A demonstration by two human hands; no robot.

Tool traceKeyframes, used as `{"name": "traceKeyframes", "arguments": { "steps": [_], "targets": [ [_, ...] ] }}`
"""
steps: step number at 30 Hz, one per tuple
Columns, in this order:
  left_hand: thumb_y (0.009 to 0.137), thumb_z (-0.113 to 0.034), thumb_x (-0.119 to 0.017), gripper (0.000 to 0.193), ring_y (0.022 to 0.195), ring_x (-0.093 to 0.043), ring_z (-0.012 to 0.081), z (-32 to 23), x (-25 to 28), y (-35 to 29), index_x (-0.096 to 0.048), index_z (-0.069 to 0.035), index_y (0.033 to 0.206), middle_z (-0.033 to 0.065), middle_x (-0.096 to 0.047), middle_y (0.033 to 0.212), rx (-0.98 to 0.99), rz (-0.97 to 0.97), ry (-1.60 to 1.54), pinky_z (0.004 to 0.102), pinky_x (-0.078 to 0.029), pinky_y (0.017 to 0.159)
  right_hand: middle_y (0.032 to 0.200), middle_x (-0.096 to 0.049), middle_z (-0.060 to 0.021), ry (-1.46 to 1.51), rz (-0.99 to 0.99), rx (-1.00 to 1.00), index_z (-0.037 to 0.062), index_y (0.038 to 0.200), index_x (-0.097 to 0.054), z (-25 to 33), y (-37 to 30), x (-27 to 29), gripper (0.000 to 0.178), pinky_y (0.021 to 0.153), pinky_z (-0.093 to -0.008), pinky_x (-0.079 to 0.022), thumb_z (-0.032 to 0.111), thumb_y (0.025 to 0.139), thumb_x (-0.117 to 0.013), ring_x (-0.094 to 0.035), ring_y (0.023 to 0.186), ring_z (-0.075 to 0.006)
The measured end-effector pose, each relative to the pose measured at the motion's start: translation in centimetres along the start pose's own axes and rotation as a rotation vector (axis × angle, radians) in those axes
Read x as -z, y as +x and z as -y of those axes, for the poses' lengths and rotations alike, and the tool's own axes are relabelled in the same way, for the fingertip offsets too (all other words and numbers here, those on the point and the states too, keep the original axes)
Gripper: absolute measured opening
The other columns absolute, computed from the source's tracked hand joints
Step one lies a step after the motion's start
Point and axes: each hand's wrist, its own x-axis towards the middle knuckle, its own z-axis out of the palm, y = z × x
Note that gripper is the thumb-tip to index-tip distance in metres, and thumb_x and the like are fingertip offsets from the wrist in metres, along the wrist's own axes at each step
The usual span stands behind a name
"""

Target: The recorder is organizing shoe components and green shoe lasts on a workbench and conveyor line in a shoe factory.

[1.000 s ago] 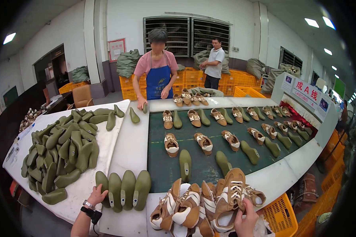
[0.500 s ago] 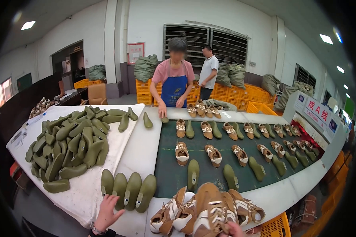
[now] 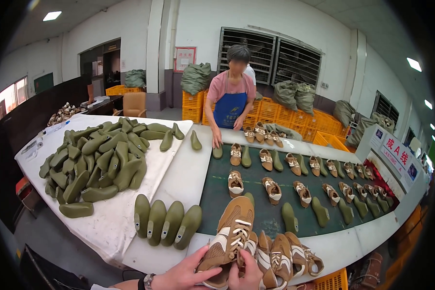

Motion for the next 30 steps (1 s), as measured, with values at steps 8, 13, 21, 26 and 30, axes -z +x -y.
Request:
{"name": "traceKeyframes", "arguments": {
  "steps": [8,13,21,26,30],
  "targets": [
    [0.064,-0.014,-0.077,0.042,0.112,-0.049,0.0376,2.8,0.8,-2.1,-0.052,-0.004,0.098,0.0269,-0.039,0.130,0.090,-0.296,-0.009,0.0385,-0.041,0.092,0.121,-0.049,-0.0155,0.273,-0.054,-0.144,-0.0005,0.134,-0.029,-3.9,-1.6,3.3,0.057,0.081,-0.0265,-0.046,-0.002,0.083,-0.054,-0.055,0.097,-0.0186],
    [0.065,-0.019,-0.080,0.039,0.121,-0.043,0.0366,5.7,3.6,-6.2,-0.057,-0.002,0.091,0.0287,-0.035,0.134,0.361,-0.376,0.015,0.0360,-0.039,0.095,0.108,-0.056,-0.0176,-0.420,-0.307,-0.370,0.0002,0.128,-0.040,-12.7,-3.3,13.1,0.046,0.074,-0.0322,-0.048,0.011,0.086,-0.056,-0.058,0.087,-0.0250],
    [0.062,-0.018,-0.080,0.040,0.118,-0.046,0.0357,6.3,5.0,-8.8,-0.056,-0.004,0.091,0.0263,-0.043,0.128,0.534,-0.401,0.072,0.0370,-0.040,0.094,0.119,-0.052,-0.0209,-0.510,-0.122,-0.550,-0.0014,0.120,-0.049,-25.6,-8.8,18.0,0.039,0.092,-0.0351,-0.040,0.021,0.089,-0.051,-0.052,0.105,-0.0324],
    [0.062,-0.017,-0.080,0.041,0.114,-0.048,0.0349,6.8,4.2,-8.2,-0.056,-0.005,0.093,0.0235,-0.045,0.125,0.556,-0.363,0.117,0.0374,-0.040,0.093,0.115,-0.055,-0.0196,-0.565,-0.218,-0.557,-0.0008,0.114,-0.055,-25.5,-8.1,16.4,0.034,0.090,-0.0359,-0.040,0.022,0.089,-0.053,-0.052,0.104,-0.0332],
    [0.063,-0.017,-0.080,0.041,0.115,-0.047,0.0342,7.0,3.4,-6.4,-0.055,-0.005,0.094,0.0230,-0.043,0.128,0.551,-0.361,0.092,0.0373,-0.039,0.093,0.111,-0.058,-0.0158,-0.559,-0.221,-0.491,0.0032,0.104,-0.062,-26.9,-8.1,16.6,0.026,0.092,-0.0365,-0.038,0.022,0.087,-0.054,-0.049,0.107,-0.0309]
  ]
}}
